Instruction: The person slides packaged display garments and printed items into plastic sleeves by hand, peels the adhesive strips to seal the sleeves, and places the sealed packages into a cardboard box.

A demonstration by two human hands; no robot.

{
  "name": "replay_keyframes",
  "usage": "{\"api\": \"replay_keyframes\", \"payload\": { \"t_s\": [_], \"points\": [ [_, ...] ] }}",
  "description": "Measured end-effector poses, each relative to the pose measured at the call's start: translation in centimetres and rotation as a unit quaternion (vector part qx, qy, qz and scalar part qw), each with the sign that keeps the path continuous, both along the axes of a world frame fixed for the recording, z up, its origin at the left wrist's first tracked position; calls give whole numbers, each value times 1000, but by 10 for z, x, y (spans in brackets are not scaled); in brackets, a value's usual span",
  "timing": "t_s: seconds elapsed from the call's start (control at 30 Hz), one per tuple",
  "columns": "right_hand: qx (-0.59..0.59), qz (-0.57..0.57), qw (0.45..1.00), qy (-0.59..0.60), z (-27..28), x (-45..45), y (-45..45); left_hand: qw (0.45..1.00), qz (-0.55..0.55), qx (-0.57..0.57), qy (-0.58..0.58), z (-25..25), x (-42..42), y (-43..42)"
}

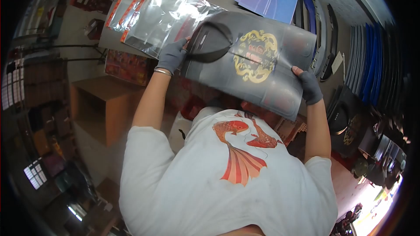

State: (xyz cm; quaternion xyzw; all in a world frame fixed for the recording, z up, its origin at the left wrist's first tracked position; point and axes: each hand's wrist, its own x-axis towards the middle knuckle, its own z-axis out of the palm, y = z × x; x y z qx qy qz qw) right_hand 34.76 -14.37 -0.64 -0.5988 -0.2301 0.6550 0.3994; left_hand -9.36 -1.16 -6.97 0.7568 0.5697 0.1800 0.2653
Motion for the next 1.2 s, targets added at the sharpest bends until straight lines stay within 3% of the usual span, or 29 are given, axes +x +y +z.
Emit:
{"api": "replay_keyframes", "payload": {
  "t_s": [0.1,0.17,0.23,0.3,0.33,0.43,0.53,0.6,0.73,0.8,1.03,1.13,1.2],
  "points": [
    [-20,5,1000,22,-25,2,0,999,1,21,31,1,-2,-16],
    [35,-34,998,40,-27,-18,-13,997,73,19,-27,-1,-2,-32],
    [45,-16,998,27,-37,-19,-23,994,105,-25,-14,1,-6,-45],
    [81,67,993,-59,-38,-18,-32,989,84,-13,118,-3,-12,-55],
    [81,68,993,-59,-45,-19,-34,989,85,-14,118,-9,-15,-57],
    [69,-16,997,16,-66,-22,-42,989,124,-47,67,-21,-19,-64],
    [60,-50,997,7,-66,-25,-42,989,133,-15,66,-20,-22,-67],
    [59,-63,996,30,-64,-29,-42,979,199,-36,-7,-10,-16,-69],
    [52,-86,994,42,-63,-31,-41,983,185,13,5,-6,-15,-72],
    [58,-92,993,48,-61,-35,-40,978,155,78,114,1,-14,-72],
    [89,-100,991,30,-62,-43,-37,982,170,77,11,18,2,-68],
    [118,-97,988,-29,-68,-45,-40,986,139,84,26,19,14,-66],
    [99,-98,990,-27,-64,-47,-39,990,41,114,74,28,31,-68]
  ]
}}
